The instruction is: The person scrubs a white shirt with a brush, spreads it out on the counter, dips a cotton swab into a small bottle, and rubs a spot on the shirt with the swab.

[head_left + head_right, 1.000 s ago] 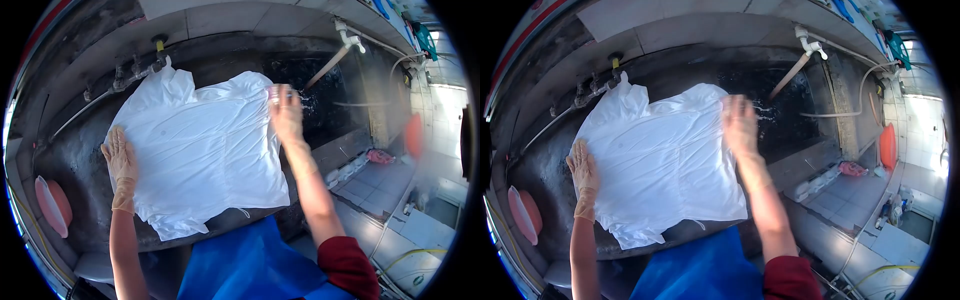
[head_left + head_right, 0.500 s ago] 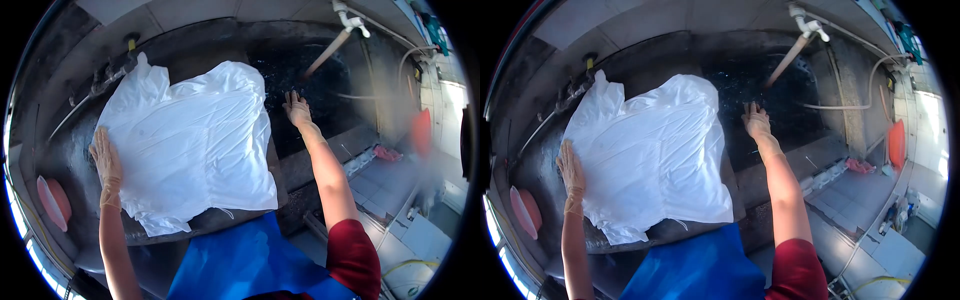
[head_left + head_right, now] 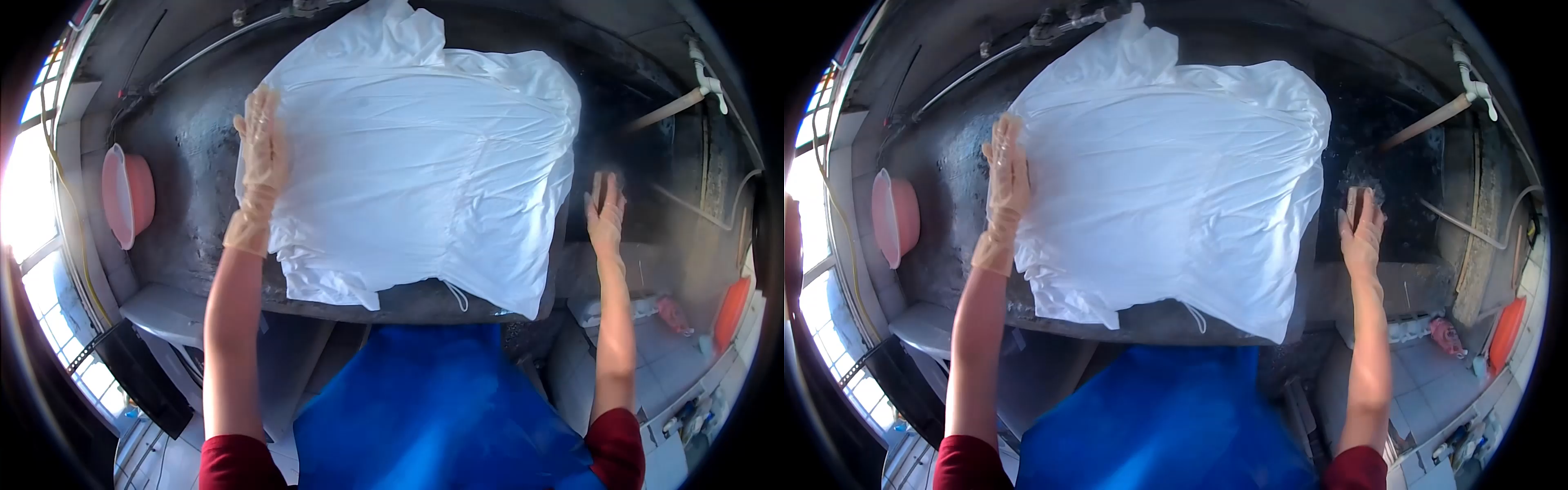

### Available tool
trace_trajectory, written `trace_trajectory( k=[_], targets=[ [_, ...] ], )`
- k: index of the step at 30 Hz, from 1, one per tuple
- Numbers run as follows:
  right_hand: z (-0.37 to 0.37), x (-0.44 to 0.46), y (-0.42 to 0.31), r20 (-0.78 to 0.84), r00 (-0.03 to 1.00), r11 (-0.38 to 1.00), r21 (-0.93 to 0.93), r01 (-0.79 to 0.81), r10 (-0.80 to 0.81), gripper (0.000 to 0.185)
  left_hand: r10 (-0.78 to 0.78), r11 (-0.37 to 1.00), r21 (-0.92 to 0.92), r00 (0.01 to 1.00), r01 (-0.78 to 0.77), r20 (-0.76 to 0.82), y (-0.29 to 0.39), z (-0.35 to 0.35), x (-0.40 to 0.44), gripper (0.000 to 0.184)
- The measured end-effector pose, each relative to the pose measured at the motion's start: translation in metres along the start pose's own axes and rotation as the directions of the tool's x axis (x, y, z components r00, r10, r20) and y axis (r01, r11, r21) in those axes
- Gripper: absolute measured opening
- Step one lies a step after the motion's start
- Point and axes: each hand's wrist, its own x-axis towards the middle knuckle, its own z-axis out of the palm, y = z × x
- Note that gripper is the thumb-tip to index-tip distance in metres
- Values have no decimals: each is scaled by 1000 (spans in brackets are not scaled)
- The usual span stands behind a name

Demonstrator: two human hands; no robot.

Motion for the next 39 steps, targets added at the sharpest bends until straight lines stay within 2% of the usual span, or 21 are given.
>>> trace_trajectory(
  k=[2, 5, 7, 8, 9, 11, 15, 17, 19, 21, 24, 26, 28, 30, 32, 33, 34, 35, 36, 37, 39],
  targets=[
    [-82, 3, -95, -56, 985, 932, 337, -135, 163, 66, 120, 991, 51, 993, -120, 11, 4, -3, -41, 53],
    [-115, 25, -243, -241, 965, 799, 559, 223, -101, 41, -81, 978, 207, 968, 31, 236, 38, -28, -101, 57],
    [-94, 36, -348, 35, 983, 573, 816, 77, -182, 36, -282, 925, 332, 922, 187, 265, 38, -32, -121, 63],
    [-82, 31, -403, -239, 921, 743, 545, 388, -306, 47, -271, 930, 318, 925, 182, 265, 35, -32, -123, 63],
    [-69, 28, -448, -259, 860, 741, 436, 511, -440, 54, -265, 891, 440, 915, 112, 304, 30, -32, -125, 65],
    [-51, 24, -504, -71, 911, 733, 569, 372, -407, 56, -260, 844, 535, 904, 43, 339, 27, -30, -128, 67],
    [-60, 49, -372, -40, 922, 880, 285, 381, -386, 51, -379, 890, 381, 871, 250, 312, 29, -36, -130, 65],
    [-65, 40, -248, -61, 941, 935, -151, 322, -334, 61, -365, 895, 374, 880, 243, 303, 30, -35, -127, 66],
    [-69, 28, -205, -115, 986, 992, 37, -118, 122, 64, -384, 885, 388, 874, 256, 299, 32, -35, -130, 67],
    [-62, 43, -265, -15, 998, 994, 93, 63, -62, 53, -376, 886, 392, 877, 246, 299, 32, -29, -127, 67],
    [-63, 45, -443, -67, 983, 825, 535, 181, -172, 36, -366, 877, 425, 884, 223, 290, 25, -29, -131, 69],
    [-52, 34, -462, -99, 963, 766, 587, 260, -251, 36, -332, 895, 398, 898, 202, 290, 24, -31, -133, 69],
    [-89, 57, -384, 43, 946, 780, 578, 239, -321, 41, -332, 898, 385, 903, 213, 274, 26, -33, -131, 69],
    [-83, 62, -261, 197, 976, 966, 256, 43, -95, 48, -339, 896, 386, 898, 219, 279, 27, -31, -130, 70],
    [-42, 49, -193, -136, 934, 930, -220, 296, -330, 52, -350, 891, 395, 893, 224, 284, 27, -33, -133, 70],
    [-39, 52, -207, -75, 997, 992, 122, 19, -10, 54, -361, 887, 394, 894, 242, 264, 25, -28, -133, 68],
    [-77, 66, -258, 281, 950, 771, 572, -279, 135, 48, -371, 882, 394, 895, 257, 247, 26, -25, -132, 66],
    [-116, 80, -310, 595, 761, 335, 683, -649, 260, 42, -359, 888, 389, 899, 247, 250, 28, -28, -131, 66],
    [-79, 75, -361, 353, 932, 665, 677, -316, 84, 50, -351, 880, 428, 889, 205, 295, 30, -35, -128, 62],
    [-57, 63, -423, -25, 975, 818, 540, 199, -220, 50, -342, 872, 463, 877, 161, 338, 33, -38, -125, 60],
    [-33, 54, -473, -242, 860, 734, 449, 509, -449, 47, -344, 882, 438, 876, 177, 338, 34, -39, -123, 55]
  ],
)
